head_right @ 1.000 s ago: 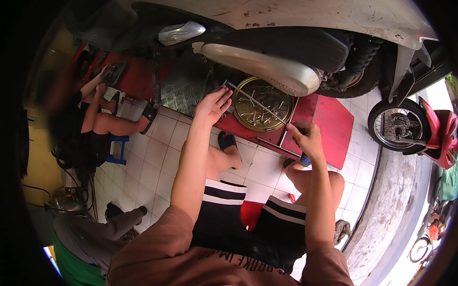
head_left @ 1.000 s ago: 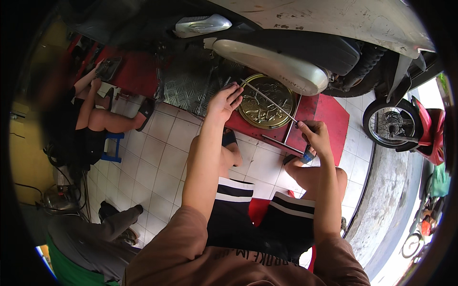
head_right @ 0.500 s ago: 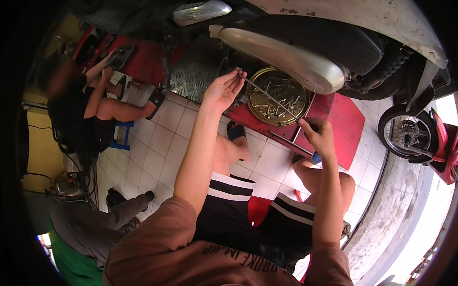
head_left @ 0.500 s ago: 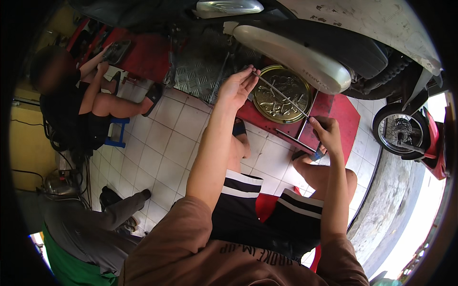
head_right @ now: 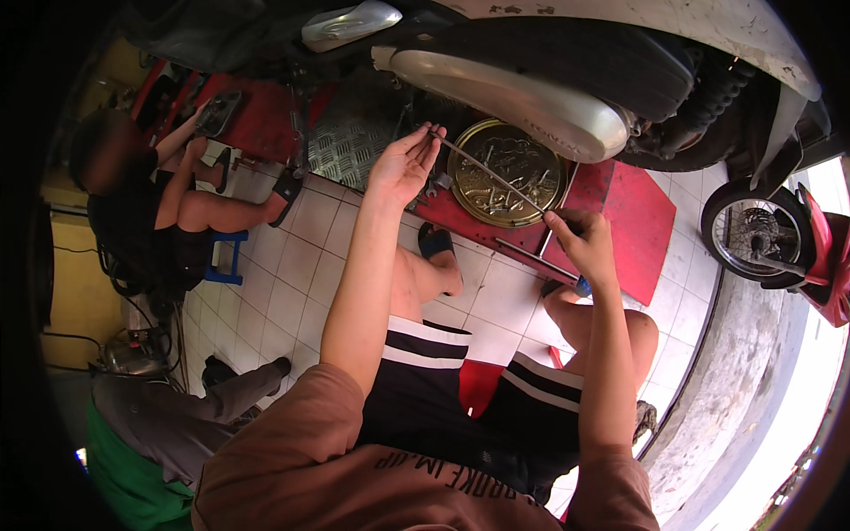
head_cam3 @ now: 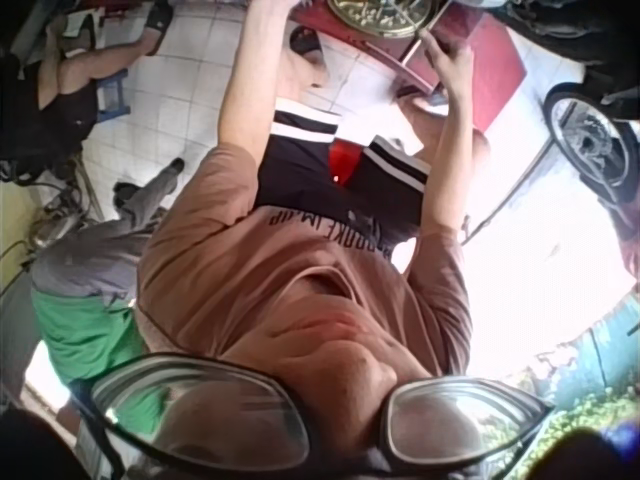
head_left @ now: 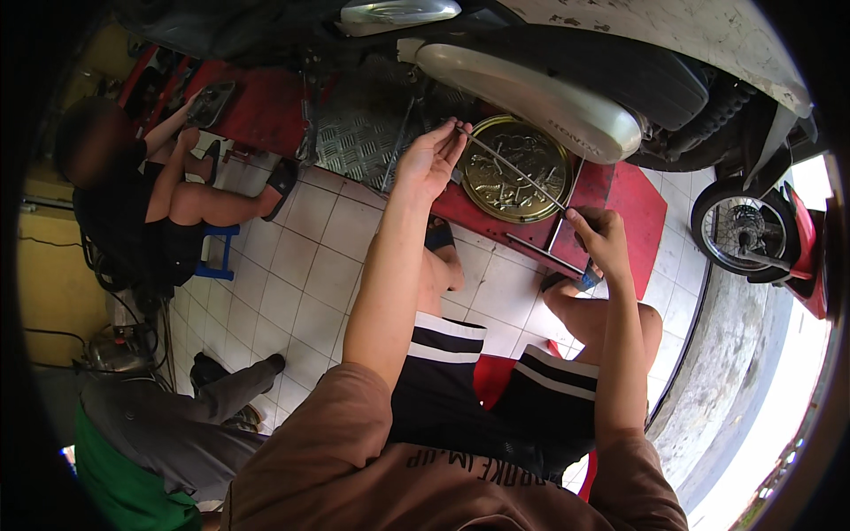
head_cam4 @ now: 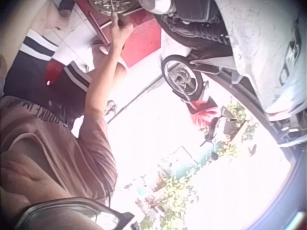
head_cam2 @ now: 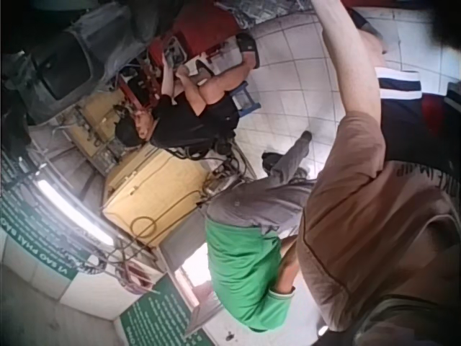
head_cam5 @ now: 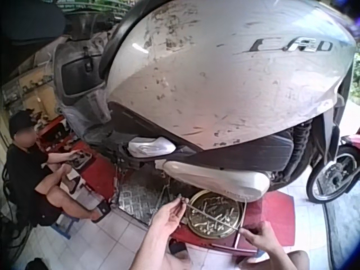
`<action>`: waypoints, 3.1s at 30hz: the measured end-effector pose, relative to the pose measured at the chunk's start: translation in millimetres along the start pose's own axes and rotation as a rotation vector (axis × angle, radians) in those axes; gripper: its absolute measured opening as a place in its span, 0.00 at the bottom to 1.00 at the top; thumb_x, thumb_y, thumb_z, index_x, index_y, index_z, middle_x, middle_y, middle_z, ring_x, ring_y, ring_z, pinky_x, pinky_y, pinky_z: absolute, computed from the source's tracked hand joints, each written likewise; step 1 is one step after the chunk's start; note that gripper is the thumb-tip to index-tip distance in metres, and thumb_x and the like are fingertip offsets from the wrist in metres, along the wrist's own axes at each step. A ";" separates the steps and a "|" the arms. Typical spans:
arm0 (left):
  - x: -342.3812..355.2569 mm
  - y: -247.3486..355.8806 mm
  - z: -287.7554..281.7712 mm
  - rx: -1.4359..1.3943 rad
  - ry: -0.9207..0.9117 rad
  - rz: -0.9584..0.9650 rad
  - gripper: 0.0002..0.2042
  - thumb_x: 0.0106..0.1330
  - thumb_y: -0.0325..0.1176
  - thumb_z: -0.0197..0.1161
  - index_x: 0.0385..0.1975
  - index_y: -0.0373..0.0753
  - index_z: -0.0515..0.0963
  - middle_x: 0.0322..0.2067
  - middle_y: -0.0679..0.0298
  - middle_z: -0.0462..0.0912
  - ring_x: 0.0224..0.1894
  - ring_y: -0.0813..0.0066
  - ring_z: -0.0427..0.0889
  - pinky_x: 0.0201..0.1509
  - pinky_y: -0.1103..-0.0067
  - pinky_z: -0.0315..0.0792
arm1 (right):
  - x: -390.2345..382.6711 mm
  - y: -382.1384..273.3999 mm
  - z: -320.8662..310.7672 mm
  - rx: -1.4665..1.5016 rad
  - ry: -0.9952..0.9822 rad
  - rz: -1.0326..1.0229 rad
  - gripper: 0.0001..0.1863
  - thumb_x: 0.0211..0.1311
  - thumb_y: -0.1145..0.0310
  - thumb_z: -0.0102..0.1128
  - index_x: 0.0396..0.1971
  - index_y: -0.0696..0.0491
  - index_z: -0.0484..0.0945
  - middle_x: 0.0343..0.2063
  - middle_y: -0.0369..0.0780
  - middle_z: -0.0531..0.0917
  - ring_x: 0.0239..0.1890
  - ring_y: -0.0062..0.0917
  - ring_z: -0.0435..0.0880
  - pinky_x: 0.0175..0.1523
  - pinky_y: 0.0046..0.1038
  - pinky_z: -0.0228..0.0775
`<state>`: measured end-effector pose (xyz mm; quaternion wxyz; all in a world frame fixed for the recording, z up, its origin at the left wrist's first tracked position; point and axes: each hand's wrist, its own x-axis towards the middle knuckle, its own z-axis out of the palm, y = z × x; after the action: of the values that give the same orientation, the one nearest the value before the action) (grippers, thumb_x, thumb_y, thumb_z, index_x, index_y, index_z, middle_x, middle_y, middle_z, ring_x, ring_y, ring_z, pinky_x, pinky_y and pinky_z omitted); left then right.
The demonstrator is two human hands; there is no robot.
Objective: The person sits on a stool in a workshop and uses a screwdriver to remove screws from the side panel of a white motorcycle. They place the removed screws into a metal tray and continue to work on the panel using a wrench.
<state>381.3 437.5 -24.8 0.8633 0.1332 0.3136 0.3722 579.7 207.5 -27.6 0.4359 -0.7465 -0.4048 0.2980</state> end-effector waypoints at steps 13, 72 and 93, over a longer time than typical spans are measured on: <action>2.9 -3.3 -2.7 0.044 -0.017 0.020 0.06 0.65 0.24 0.59 0.37 0.28 0.74 0.39 0.55 0.80 0.46 0.65 0.81 0.49 0.82 0.80 | -3.3 -8.6 1.7 -0.256 0.233 -0.262 0.15 0.52 0.60 0.69 0.30 0.58 0.85 0.17 0.44 0.82 0.18 0.27 0.82 0.26 0.25 0.71; -86.7 -130.7 269.1 0.911 -0.299 0.819 0.10 0.57 0.24 0.65 0.37 0.28 0.78 0.20 0.60 0.82 0.16 0.78 0.80 0.19 0.83 0.73 | -138.7 -134.3 -69.0 0.720 0.195 -0.069 0.08 0.58 0.73 0.63 0.27 0.59 0.72 0.21 0.42 0.82 0.22 0.22 0.82 0.28 0.19 0.72; -86.0 -102.7 253.9 1.123 -0.447 0.716 0.16 0.64 0.35 0.60 0.48 0.33 0.76 0.21 0.62 0.82 0.19 0.78 0.81 0.22 0.82 0.72 | -118.8 -149.6 -61.4 1.076 0.077 -0.043 0.10 0.61 0.68 0.60 0.31 0.60 0.72 0.26 0.43 0.81 0.30 0.27 0.84 0.36 0.24 0.76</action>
<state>556.1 305.3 160.6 0.5321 0.7273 0.2100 0.3792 518.4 123.4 143.9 0.7774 -0.4195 -0.1939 0.4267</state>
